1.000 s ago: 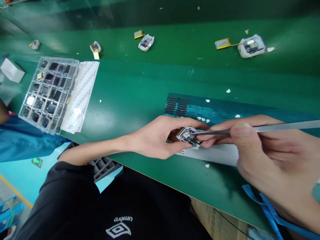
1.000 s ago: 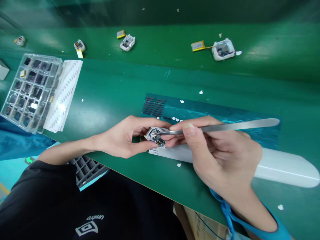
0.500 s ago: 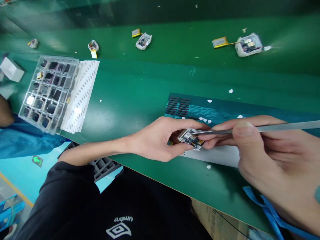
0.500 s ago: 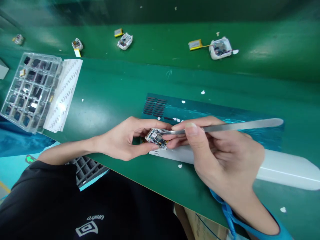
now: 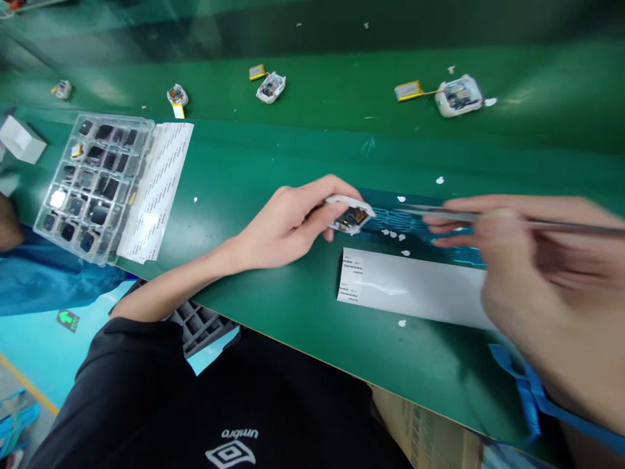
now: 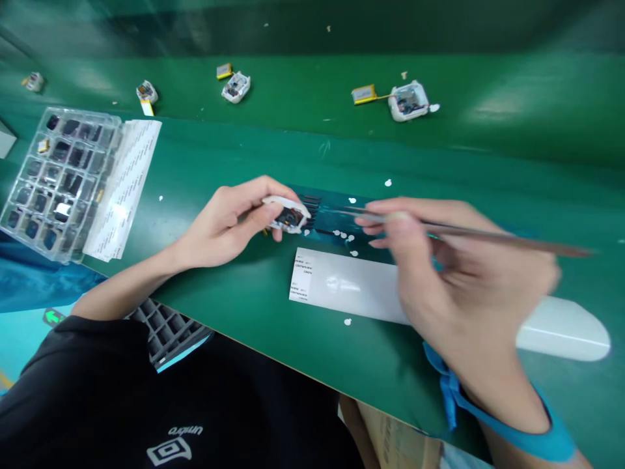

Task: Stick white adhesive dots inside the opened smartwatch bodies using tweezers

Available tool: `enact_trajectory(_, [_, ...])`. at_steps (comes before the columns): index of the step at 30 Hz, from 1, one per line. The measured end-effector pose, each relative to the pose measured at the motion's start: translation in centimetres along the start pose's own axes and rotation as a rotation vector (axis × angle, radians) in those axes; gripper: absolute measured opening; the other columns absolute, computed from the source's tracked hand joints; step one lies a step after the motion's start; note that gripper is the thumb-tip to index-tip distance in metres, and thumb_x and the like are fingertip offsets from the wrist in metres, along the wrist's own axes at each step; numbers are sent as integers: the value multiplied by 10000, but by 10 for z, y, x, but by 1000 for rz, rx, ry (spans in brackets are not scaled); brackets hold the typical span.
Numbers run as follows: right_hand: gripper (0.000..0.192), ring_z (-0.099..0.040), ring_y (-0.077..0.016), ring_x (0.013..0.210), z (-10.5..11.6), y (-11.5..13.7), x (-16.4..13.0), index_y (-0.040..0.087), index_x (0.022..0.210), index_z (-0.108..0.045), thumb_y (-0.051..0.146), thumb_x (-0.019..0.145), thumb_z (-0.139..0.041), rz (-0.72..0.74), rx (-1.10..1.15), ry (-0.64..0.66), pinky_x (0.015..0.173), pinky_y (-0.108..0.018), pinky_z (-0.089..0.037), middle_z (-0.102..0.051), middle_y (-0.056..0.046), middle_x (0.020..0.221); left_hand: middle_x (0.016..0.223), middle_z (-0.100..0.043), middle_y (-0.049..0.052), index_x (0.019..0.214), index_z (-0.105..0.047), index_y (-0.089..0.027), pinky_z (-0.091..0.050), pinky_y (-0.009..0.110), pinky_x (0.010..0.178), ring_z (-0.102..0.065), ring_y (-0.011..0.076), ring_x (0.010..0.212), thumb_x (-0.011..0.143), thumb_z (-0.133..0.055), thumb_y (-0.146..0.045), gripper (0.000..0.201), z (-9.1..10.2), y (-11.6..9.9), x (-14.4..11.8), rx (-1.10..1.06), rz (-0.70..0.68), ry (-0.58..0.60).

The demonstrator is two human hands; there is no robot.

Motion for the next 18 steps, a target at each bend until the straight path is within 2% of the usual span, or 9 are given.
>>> enact_trajectory(2, [159, -785, -204, 835, -6, -2, 3, 303, 996, -822, 365, 1014, -676, 32, -20, 47, 696, -369, -621, -831, -10, 1007, 994, -773, 67, 1145, -651, -178, -510, 326, 777, -707, 159, 823, 1110, -425, -319, 268, 4, 7, 0, 230, -103, -80])
enact_trajectory(4, [172, -786, -195, 826, -10, -2, 7, 291, 939, -818, 356, 1009, -674, 69, -29, 106, 704, -354, -626, -835, 1, 960, 1097, -791, 82, 1163, -645, -179, -486, 358, 858, -711, 193, 978, 1105, -412, -254, 251, -1, 9, -2, 440, -272, -112])
enact_trajectory(6, [187, -780, -183, 804, -11, -1, 12, 299, 912, -807, 346, 1015, -658, 111, -16, 177, 697, -345, -620, -832, 9, 931, 1210, -790, 86, 1233, -617, -184, -462, 380, 942, -688, 216, 1135, 1101, -417, -219, 242, -10, 9, -6, 549, -430, -103])
enact_trajectory(8, [156, -774, -173, 801, -10, 0, 15, 321, 937, -800, 336, 1014, -665, 170, 1, 264, 705, -344, -616, -833, 22, 956, 1235, -785, 86, 1283, -583, -190, -449, 378, 997, -664, 214, 1202, 1108, -428, -234, 238, -18, 8, -9, 591, -534, -63])
enact_trajectory(10, [110, -772, -169, 811, -8, 2, 16, 341, 965, -794, 324, 1002, -692, 243, 10, 328, 730, -349, -614, -831, 37, 968, 1227, -782, 84, 1272, -581, -194, -438, 365, 1044, -646, 208, 1247, 1111, -431, -244, 225, -26, 8, -10, 619, -577, 22])
enact_trajectory(13, [94, -780, -192, 859, -5, 0, 15, 353, 1008, -787, 311, 999, -704, 298, -10, 340, 778, -384, -614, -828, 42, 977, 1246, -775, 78, 1258, -598, -204, -426, 363, 1075, -621, 207, 1310, 1117, -397, -233, 247, -35, 9, -8, 646, -559, 151])
enact_trajectory(15, [125, -784, -207, 910, -7, -1, 12, 356, 1067, -784, 288, 1001, -702, 319, -11, 366, 803, -401, -620, -828, 37, 1019, 1269, -765, 88, 1284, -599, -203, -427, 373, 1072, -611, 213, 1331, 1123, -371, -246, 282, -37, 11, -6, 650, -521, 183])
enact_trajectory(18, [282, -785, -197, 984, -8, 2, 5, 390, 1183, -768, 198, 985, -707, 353, 27, 382, 811, -382, -642, -823, 45, 1100, 1247, -758, 104, 1296, -600, -194, -435, 376, 1060, -610, 219, 1331, 1130, -358, -272, 304, -36, 13, -3, 651, -497, 190])
Point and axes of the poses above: each hand's wrist, its own x-axis towards the middle knuckle, its own z-axis out of the back of the hand, y = z × x, the point moved 6 cm from there along x, towards the middle knuckle
